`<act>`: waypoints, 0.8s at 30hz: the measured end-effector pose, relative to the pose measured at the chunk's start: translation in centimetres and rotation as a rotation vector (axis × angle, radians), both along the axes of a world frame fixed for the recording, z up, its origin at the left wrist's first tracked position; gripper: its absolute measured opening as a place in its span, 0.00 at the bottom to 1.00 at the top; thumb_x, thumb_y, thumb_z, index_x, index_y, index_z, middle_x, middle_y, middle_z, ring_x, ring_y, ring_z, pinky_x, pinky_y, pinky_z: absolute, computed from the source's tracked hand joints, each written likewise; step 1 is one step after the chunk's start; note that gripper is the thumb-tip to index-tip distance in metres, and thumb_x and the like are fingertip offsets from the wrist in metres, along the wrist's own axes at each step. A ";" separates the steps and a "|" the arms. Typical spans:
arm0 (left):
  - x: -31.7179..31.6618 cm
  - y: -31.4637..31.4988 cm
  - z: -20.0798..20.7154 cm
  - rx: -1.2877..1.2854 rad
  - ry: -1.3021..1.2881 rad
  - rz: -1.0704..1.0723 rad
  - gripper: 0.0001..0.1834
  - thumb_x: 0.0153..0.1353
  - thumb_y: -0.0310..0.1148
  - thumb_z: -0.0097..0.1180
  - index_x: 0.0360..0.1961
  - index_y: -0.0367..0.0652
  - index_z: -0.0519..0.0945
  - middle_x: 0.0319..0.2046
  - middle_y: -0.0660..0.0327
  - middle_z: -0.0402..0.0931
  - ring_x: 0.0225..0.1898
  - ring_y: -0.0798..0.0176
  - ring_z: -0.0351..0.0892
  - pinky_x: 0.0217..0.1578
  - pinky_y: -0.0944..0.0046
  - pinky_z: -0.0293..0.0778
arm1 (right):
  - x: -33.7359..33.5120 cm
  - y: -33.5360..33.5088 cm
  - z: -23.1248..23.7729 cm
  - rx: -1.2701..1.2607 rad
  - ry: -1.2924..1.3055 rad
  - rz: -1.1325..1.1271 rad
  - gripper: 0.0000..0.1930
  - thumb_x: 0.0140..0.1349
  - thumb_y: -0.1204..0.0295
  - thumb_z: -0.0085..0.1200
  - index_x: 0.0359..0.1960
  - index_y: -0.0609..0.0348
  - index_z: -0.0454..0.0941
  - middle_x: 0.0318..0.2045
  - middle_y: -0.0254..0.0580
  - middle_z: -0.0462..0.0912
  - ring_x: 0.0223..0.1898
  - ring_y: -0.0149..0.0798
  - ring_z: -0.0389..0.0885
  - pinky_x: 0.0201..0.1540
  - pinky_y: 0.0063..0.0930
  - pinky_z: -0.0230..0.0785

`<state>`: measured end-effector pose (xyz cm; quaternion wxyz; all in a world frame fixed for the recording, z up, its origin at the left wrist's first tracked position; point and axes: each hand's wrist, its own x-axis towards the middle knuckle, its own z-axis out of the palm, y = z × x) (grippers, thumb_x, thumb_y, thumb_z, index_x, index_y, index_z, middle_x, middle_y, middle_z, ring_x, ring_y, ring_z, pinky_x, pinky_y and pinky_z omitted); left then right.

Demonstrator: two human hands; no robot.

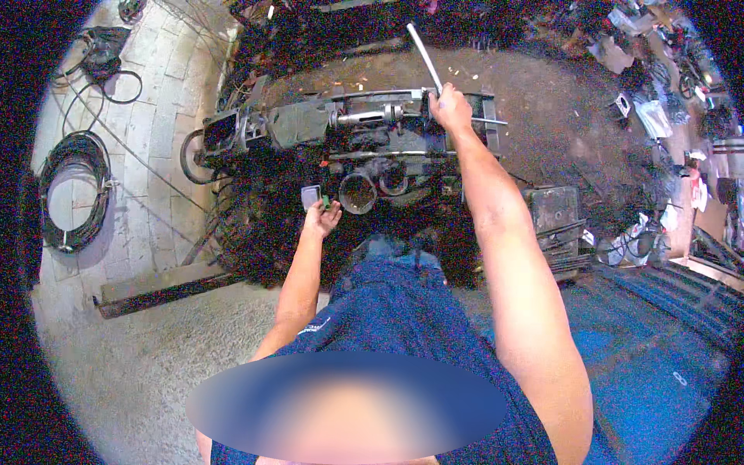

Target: The person operates a manual lathe to fabricate a metal rod, using a wrench and a measuring tool to adjust the machine and verify the part.

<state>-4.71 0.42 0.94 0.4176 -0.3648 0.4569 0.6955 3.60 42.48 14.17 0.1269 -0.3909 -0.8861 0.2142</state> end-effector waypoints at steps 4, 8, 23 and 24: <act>-0.5 -0.1 -1.3 0.042 -0.034 0.025 0.10 0.63 0.37 0.46 0.39 0.42 0.67 0.32 0.59 0.76 0.38 0.59 0.78 0.46 0.54 0.73 | -0.4 -0.3 0.2 0.039 -0.059 -0.025 0.22 0.57 0.53 0.51 0.38 0.63 0.71 0.28 0.58 0.80 0.34 0.59 0.80 0.36 0.50 0.73; -0.7 -0.1 -1.3 0.015 -0.059 -0.047 0.10 0.62 0.37 0.48 0.29 0.42 0.70 0.25 0.61 0.73 0.29 0.61 0.75 0.41 0.56 0.75 | -0.5 -0.1 0.3 0.043 -0.090 -0.031 0.22 0.57 0.53 0.51 0.39 0.63 0.71 0.29 0.58 0.80 0.34 0.59 0.80 0.36 0.50 0.73; -0.1 1.1 -1.4 -0.308 0.165 -0.345 0.03 0.53 0.26 0.58 0.30 0.41 0.76 0.25 0.62 0.77 0.27 0.65 0.77 0.34 0.62 0.77 | -0.5 0.3 1.1 -0.064 -0.112 -0.040 0.23 0.57 0.53 0.51 0.40 0.64 0.71 0.31 0.58 0.81 0.36 0.58 0.80 0.40 0.50 0.73; 0.1 1.4 -1.5 -0.297 0.175 -0.329 0.04 0.53 0.26 0.58 0.30 0.41 0.76 0.24 0.62 0.78 0.26 0.66 0.77 0.34 0.63 0.77 | -0.5 0.2 1.0 -0.058 -0.091 -0.039 0.23 0.57 0.54 0.51 0.39 0.66 0.70 0.30 0.58 0.81 0.35 0.59 0.81 0.39 0.49 0.73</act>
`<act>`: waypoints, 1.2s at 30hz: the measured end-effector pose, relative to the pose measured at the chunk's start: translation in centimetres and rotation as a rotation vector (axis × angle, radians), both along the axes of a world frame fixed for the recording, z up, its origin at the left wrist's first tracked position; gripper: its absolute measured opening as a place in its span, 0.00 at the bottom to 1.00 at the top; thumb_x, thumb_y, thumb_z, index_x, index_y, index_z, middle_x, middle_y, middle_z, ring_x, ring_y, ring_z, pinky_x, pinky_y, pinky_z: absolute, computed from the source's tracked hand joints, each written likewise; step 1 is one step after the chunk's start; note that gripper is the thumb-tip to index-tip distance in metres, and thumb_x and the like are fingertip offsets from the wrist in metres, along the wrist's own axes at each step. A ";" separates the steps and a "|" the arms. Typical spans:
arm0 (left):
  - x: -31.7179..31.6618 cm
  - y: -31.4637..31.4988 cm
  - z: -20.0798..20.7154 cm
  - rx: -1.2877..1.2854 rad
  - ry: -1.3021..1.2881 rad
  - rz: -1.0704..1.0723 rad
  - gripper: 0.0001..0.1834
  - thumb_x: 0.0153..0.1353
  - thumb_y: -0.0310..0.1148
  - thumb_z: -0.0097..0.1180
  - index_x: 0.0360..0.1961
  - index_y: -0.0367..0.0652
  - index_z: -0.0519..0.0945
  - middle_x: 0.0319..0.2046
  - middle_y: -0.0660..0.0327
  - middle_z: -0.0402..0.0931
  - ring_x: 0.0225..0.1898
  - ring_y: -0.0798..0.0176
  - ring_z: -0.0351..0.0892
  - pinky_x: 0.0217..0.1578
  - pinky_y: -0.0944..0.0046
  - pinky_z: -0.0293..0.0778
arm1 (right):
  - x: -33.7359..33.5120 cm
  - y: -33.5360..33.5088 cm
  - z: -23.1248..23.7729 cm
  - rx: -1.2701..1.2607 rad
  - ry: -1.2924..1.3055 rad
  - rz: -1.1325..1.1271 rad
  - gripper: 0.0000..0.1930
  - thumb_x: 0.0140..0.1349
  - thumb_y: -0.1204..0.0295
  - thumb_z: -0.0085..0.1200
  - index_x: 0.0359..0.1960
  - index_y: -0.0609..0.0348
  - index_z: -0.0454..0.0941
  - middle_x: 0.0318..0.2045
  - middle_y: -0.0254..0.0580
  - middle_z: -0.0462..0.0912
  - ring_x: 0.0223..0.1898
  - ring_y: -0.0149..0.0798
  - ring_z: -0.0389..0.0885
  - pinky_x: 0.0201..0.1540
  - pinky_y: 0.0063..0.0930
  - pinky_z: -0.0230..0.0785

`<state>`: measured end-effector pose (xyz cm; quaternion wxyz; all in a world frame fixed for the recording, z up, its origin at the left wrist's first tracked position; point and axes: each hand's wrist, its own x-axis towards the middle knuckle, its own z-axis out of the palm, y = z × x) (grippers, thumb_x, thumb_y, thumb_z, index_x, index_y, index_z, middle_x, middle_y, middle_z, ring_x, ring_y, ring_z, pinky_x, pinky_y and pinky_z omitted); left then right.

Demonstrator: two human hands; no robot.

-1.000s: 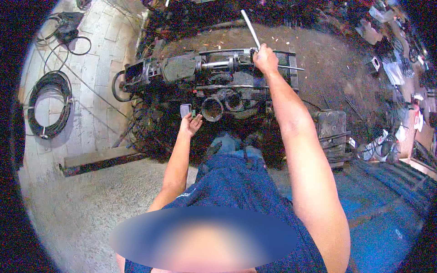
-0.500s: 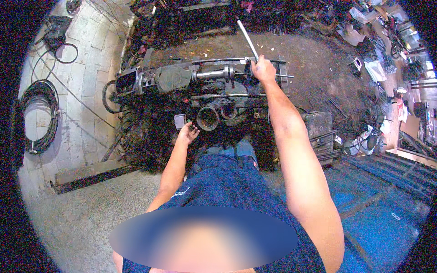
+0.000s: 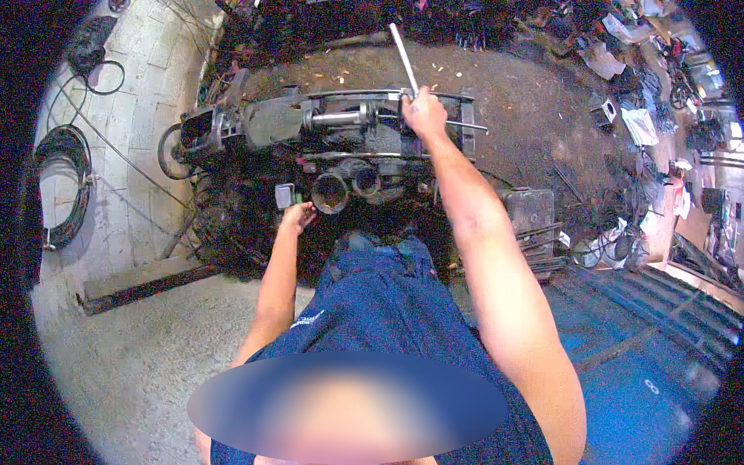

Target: The person operates a manual lathe to fabricate a metal rod, using a wrench and a measuring tool to adjust the machine and verify the part.

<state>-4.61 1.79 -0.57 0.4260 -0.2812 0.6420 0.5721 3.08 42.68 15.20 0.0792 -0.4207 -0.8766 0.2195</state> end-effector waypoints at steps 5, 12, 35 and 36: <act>1.1 1.2 0.5 -0.083 0.067 0.022 0.04 0.53 0.25 0.59 0.28 0.39 0.76 0.24 0.61 0.78 0.25 0.66 0.77 0.34 0.65 0.78 | 0.4 0.5 -0.1 -0.023 0.049 0.041 0.23 0.57 0.55 0.52 0.38 0.66 0.70 0.30 0.57 0.81 0.35 0.57 0.81 0.39 0.49 0.73; 1.1 1.5 1.0 -0.070 0.051 0.022 0.07 0.55 0.30 0.58 0.34 0.42 0.75 0.32 0.61 0.76 0.35 0.60 0.78 0.43 0.54 0.75 | 0.8 0.9 -0.3 -0.065 0.092 0.060 0.22 0.57 0.56 0.51 0.40 0.65 0.68 0.31 0.57 0.80 0.35 0.57 0.81 0.39 0.49 0.73; 0.4 -0.4 0.6 -0.005 0.049 0.077 0.26 0.64 0.38 0.49 0.62 0.58 0.60 0.35 0.63 0.79 0.34 0.64 0.80 0.41 0.56 0.70 | 0.4 0.6 -0.4 -0.001 0.008 0.057 0.18 0.56 0.62 0.53 0.40 0.65 0.69 0.32 0.57 0.81 0.37 0.57 0.80 0.41 0.48 0.72; 0.5 -0.5 0.6 -0.003 0.049 0.094 0.24 0.63 0.39 0.49 0.61 0.58 0.62 0.35 0.63 0.79 0.33 0.64 0.80 0.41 0.56 0.71 | 0.4 0.5 -0.3 -0.001 0.004 0.059 0.18 0.56 0.62 0.53 0.40 0.65 0.69 0.32 0.57 0.81 0.37 0.57 0.80 0.41 0.48 0.72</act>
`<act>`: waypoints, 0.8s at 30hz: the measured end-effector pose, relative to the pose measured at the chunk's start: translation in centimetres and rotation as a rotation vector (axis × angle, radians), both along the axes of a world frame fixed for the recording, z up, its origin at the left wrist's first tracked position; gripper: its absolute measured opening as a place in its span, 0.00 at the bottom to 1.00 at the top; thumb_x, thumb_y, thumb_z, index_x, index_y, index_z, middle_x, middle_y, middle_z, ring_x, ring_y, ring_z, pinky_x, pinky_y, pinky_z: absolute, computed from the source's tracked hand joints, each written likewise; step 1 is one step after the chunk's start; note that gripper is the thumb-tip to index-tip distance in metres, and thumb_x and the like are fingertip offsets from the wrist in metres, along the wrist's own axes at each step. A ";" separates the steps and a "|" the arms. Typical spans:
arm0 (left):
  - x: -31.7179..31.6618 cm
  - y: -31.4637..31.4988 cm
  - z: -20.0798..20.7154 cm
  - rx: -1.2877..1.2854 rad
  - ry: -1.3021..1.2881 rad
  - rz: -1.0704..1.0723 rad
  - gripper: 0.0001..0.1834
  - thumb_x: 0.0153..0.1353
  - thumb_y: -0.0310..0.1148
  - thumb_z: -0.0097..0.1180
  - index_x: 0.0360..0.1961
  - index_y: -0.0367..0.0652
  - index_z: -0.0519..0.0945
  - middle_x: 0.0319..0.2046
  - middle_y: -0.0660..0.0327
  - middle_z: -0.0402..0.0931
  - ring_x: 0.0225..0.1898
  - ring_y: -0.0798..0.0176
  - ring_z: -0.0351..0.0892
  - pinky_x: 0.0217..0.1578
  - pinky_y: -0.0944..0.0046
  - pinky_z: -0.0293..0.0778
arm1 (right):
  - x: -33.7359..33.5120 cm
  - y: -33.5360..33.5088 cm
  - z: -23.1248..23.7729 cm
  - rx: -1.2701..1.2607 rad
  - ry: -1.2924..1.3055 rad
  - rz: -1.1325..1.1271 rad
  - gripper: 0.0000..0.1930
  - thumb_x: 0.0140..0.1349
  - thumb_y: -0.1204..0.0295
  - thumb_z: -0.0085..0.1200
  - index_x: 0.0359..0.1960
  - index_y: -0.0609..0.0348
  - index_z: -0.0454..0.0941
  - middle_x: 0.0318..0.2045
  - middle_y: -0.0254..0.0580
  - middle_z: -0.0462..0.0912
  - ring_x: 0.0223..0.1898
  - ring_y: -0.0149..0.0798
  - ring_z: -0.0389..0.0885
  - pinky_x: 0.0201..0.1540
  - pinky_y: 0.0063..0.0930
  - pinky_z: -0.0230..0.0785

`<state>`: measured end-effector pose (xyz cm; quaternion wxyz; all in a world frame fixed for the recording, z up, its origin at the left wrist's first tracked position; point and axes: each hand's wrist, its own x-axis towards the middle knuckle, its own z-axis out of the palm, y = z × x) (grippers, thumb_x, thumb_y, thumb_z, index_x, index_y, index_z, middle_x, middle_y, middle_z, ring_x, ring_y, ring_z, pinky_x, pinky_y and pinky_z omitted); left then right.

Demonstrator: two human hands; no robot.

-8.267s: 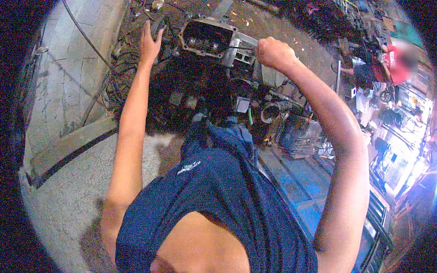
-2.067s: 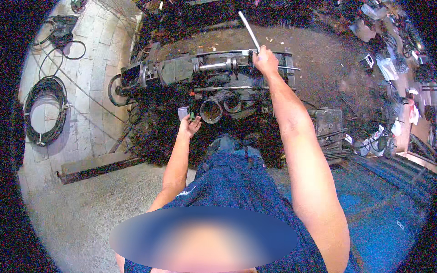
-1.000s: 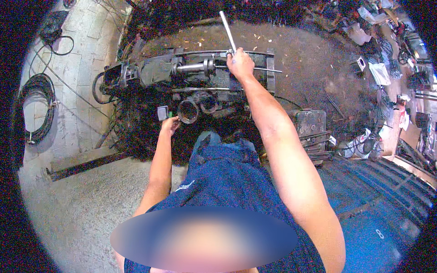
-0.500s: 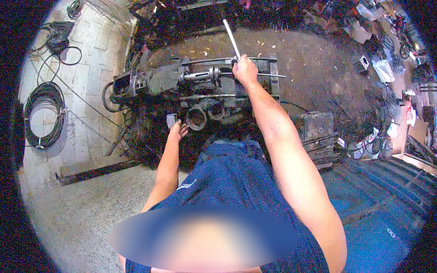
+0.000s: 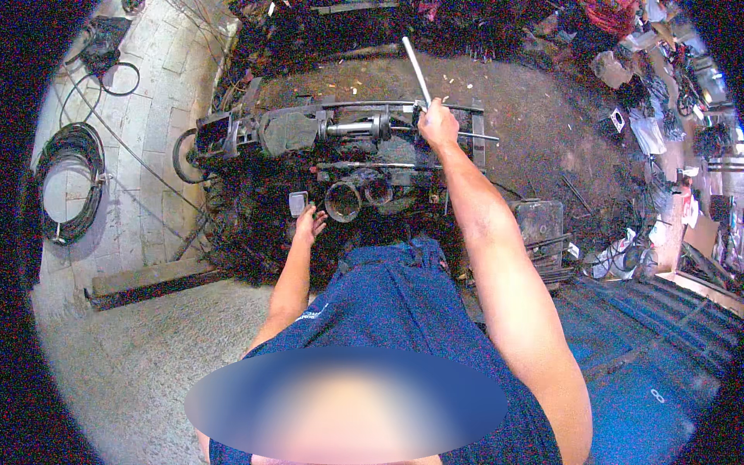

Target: The person operates a manual lathe to fabricate a metal rod, using a wrench and a measuring tool to adjust the machine and verify the part.

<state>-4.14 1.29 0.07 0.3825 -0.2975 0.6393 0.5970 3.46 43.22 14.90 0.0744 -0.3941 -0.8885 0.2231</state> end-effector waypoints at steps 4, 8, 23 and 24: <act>0.2 -0.2 -0.1 0.007 -0.007 0.045 0.21 0.64 0.39 0.50 0.58 0.57 0.66 0.34 0.63 0.79 0.31 0.64 0.79 0.40 0.56 0.72 | 0.1 0.2 0.1 0.030 -0.006 0.017 0.19 0.55 0.62 0.54 0.40 0.67 0.69 0.30 0.57 0.81 0.35 0.56 0.81 0.38 0.48 0.73; 0.4 -0.2 -0.3 0.037 0.000 0.103 0.19 0.64 0.37 0.50 0.56 0.56 0.68 0.31 0.63 0.77 0.28 0.64 0.78 0.36 0.57 0.74 | 0.1 0.3 -0.3 0.044 0.006 0.035 0.21 0.54 0.62 0.54 0.41 0.70 0.69 0.29 0.56 0.81 0.33 0.57 0.81 0.36 0.47 0.74; 0.4 -0.4 -0.3 0.078 -0.003 0.096 0.20 0.64 0.38 0.49 0.58 0.57 0.68 0.30 0.64 0.75 0.28 0.65 0.75 0.34 0.58 0.75 | 0.1 0.7 -1.0 0.096 -0.005 0.051 0.24 0.54 0.63 0.53 0.46 0.72 0.68 0.29 0.58 0.81 0.33 0.56 0.81 0.36 0.47 0.74; 0.3 -0.4 -0.3 0.068 -0.012 0.086 0.20 0.64 0.38 0.49 0.58 0.57 0.67 0.30 0.64 0.74 0.28 0.65 0.75 0.34 0.57 0.75 | 0.1 0.8 -1.1 0.098 -0.006 0.049 0.24 0.54 0.63 0.53 0.46 0.72 0.68 0.29 0.58 0.81 0.33 0.56 0.81 0.36 0.47 0.74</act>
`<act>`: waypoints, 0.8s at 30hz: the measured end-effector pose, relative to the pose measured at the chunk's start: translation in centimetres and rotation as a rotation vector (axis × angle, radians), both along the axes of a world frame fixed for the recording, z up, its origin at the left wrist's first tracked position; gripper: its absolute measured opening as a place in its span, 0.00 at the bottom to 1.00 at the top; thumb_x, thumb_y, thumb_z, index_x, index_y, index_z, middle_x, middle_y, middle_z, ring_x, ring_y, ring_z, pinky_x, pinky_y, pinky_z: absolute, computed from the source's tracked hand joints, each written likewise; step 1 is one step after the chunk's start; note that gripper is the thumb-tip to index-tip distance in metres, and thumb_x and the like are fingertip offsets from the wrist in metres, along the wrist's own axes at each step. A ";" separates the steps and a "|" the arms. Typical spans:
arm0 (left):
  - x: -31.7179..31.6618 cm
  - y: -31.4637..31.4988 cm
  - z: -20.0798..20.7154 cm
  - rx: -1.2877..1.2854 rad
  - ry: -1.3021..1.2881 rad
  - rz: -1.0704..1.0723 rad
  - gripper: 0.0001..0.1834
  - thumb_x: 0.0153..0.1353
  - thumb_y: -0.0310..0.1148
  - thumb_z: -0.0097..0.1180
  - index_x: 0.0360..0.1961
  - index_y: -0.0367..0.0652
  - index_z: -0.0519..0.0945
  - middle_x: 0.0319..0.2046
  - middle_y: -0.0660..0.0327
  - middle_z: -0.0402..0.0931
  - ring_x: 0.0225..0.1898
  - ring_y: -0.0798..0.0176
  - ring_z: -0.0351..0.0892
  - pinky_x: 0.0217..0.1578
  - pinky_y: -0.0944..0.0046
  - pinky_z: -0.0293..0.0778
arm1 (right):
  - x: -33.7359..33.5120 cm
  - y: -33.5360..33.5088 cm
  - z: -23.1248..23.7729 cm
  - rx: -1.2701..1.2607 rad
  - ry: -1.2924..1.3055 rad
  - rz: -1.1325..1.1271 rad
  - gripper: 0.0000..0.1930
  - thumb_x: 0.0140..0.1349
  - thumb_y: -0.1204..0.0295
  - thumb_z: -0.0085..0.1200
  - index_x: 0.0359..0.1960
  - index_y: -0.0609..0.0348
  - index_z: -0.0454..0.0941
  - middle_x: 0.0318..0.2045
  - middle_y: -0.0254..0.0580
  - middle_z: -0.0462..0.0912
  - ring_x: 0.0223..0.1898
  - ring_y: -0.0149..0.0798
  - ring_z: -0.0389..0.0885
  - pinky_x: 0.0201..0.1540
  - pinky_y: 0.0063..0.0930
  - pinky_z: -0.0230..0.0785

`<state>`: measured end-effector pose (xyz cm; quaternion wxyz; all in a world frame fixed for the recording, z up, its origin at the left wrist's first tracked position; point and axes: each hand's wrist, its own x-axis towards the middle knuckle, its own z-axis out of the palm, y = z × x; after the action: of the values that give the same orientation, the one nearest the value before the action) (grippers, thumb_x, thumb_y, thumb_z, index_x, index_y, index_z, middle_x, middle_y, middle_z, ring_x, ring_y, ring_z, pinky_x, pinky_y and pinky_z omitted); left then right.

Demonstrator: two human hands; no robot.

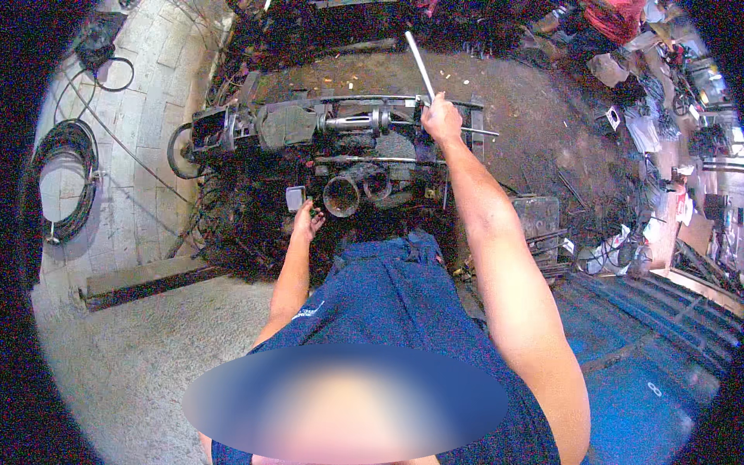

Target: The person operates a manual lathe to fabricate a metal rod, using a wrench and a measuring tool to adjust the machine and verify the part.

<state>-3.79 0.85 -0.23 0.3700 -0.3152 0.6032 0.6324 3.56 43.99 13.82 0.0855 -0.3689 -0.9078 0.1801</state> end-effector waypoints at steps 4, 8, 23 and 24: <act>0.2 -0.1 0.1 0.007 0.000 -0.014 0.21 0.64 0.39 0.48 0.59 0.58 0.66 0.30 0.64 0.74 0.28 0.65 0.75 0.35 0.58 0.75 | 0.1 0.0 -0.1 0.020 0.060 -0.012 0.19 0.55 0.61 0.54 0.37 0.67 0.69 0.27 0.60 0.80 0.31 0.60 0.80 0.34 0.50 0.73; 0.7 0.1 0.5 0.003 0.011 -0.011 0.22 0.64 0.38 0.49 0.60 0.58 0.65 0.30 0.64 0.74 0.28 0.65 0.75 0.34 0.59 0.75 | 0.0 -0.2 0.2 -0.004 0.049 -0.032 0.19 0.55 0.61 0.54 0.37 0.66 0.69 0.28 0.60 0.80 0.33 0.59 0.80 0.36 0.50 0.72; 1.3 -0.1 0.6 0.024 0.033 -0.004 0.24 0.65 0.36 0.46 0.63 0.59 0.62 0.30 0.64 0.73 0.28 0.66 0.76 0.32 0.60 0.75 | 0.3 0.0 0.6 -0.001 -0.003 -0.020 0.19 0.54 0.63 0.52 0.39 0.67 0.69 0.29 0.57 0.81 0.34 0.56 0.81 0.37 0.46 0.74; 1.4 -0.1 0.7 0.008 0.026 -0.008 0.25 0.65 0.36 0.46 0.63 0.59 0.60 0.31 0.64 0.73 0.28 0.66 0.76 0.33 0.59 0.75 | 0.3 0.0 0.6 -0.010 -0.012 -0.016 0.19 0.54 0.63 0.52 0.39 0.67 0.69 0.29 0.57 0.81 0.34 0.56 0.81 0.37 0.46 0.74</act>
<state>-2.36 0.71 0.44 0.3660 -0.3029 0.6066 0.6375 3.89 44.01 14.39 0.0798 -0.3778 -0.9044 0.1818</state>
